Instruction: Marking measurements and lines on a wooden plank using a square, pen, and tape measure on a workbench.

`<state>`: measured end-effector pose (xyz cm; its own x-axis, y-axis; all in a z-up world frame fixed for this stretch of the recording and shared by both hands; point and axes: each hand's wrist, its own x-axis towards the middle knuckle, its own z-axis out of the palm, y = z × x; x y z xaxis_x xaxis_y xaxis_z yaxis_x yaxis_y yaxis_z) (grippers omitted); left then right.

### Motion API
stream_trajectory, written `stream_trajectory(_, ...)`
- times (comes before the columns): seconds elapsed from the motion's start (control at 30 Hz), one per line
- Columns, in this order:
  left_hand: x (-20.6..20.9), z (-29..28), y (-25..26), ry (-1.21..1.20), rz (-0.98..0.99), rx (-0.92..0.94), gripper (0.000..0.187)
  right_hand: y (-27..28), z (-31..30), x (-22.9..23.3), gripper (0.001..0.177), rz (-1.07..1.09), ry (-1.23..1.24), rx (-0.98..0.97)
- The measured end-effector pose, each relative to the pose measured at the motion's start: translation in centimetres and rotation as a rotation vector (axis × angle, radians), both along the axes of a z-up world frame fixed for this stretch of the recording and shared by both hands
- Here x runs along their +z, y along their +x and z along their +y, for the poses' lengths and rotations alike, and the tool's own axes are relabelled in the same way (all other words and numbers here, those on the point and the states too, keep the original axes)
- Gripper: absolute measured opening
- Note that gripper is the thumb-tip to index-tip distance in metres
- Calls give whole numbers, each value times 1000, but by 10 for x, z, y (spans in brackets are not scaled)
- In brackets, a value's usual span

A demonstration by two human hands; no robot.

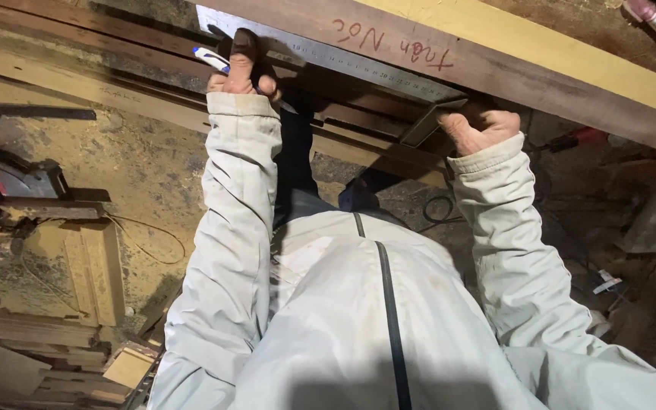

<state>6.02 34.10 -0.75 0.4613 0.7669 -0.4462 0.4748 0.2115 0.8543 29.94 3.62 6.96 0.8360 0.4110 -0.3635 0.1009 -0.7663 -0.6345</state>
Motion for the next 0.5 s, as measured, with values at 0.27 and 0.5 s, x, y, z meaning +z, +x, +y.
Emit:
stream_trajectory(0.27,-71,10,-29,-721,-583,214,45,1,-2,-2,79,-6,2,16)
stream_trajectory(0.5,-78,14,-24,-727,-754,27,65,5,-9,-11,81,-27,31,42)
